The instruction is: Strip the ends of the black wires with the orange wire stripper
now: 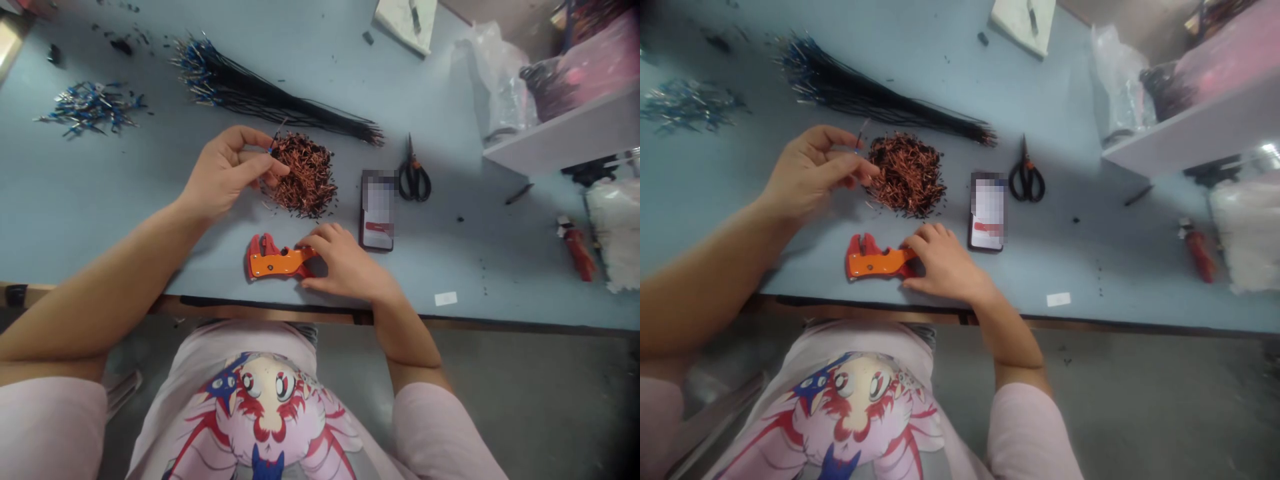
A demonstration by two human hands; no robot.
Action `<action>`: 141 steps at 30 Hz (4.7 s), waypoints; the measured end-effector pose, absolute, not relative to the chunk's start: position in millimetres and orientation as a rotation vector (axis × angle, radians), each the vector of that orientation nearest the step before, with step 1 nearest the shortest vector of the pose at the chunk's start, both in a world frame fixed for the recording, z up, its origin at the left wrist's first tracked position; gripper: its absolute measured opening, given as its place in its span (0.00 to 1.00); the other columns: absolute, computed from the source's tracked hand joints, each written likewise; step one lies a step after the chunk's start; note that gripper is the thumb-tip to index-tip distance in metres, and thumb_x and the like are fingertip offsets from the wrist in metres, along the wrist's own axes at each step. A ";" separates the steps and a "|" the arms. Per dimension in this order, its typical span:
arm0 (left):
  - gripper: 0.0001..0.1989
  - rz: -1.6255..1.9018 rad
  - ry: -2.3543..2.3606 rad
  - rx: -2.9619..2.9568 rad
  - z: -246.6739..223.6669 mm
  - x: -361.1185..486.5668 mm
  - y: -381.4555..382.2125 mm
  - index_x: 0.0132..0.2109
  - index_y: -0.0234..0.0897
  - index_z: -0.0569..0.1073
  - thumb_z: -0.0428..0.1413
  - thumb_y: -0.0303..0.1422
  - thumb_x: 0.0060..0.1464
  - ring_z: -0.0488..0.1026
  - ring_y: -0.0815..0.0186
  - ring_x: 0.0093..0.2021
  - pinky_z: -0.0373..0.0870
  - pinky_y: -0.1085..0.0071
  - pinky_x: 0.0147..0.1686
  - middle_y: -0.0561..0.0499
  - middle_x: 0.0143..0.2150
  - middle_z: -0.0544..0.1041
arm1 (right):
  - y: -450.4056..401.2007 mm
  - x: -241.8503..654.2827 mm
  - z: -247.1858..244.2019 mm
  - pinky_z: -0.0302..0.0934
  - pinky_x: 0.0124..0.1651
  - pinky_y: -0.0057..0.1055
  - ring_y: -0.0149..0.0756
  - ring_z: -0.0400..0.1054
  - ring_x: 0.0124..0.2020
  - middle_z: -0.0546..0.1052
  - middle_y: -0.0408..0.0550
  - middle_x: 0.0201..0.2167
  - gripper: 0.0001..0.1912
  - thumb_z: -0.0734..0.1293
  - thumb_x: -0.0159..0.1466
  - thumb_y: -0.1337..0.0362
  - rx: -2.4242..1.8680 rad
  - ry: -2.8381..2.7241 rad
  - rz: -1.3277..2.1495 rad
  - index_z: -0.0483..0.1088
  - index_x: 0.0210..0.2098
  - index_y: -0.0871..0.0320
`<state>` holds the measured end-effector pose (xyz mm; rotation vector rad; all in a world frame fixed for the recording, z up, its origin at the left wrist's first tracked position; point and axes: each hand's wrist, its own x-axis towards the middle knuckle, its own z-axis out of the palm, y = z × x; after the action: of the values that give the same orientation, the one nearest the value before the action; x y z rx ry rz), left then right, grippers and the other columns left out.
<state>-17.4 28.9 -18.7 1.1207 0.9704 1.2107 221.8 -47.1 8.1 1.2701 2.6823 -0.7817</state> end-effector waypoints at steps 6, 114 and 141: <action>0.11 1.269 0.969 1.102 -10.7 -17.2 27.6 0.38 0.44 0.72 0.67 0.36 0.52 0.76 0.70 0.28 0.65 0.71 0.26 0.56 0.32 0.84 | -50.5 210.3 2.4 0.62 0.46 0.45 0.52 0.69 0.44 0.78 0.59 0.44 0.19 0.68 0.53 0.61 1.349 2.772 -0.568 0.74 0.43 0.64; 0.03 1.583 0.946 1.997 -17.7 1.9 -2.1 0.37 0.40 0.76 0.60 0.26 0.57 0.70 0.71 0.27 0.67 0.71 0.28 0.54 0.29 0.76 | -54.8 220.9 3.8 0.60 0.17 0.24 0.26 0.62 0.15 0.65 0.37 0.15 0.24 0.68 0.69 0.52 1.697 2.205 -2.470 0.62 0.21 0.56; 0.11 1.659 1.312 1.834 -34.9 -14.3 20.5 0.40 0.39 0.72 0.61 0.42 0.64 0.66 0.77 0.35 0.65 0.73 0.31 0.60 0.35 0.74 | -62.5 204.3 1.1 0.61 0.50 0.48 0.51 0.67 0.47 0.77 0.60 0.47 0.18 0.70 0.66 0.59 1.244 2.815 -0.543 0.71 0.52 0.59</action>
<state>-14.3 20.5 -34.9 1.8342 1.3120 1.6589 204.3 -62.5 1.1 1.2443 2.8155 -0.5431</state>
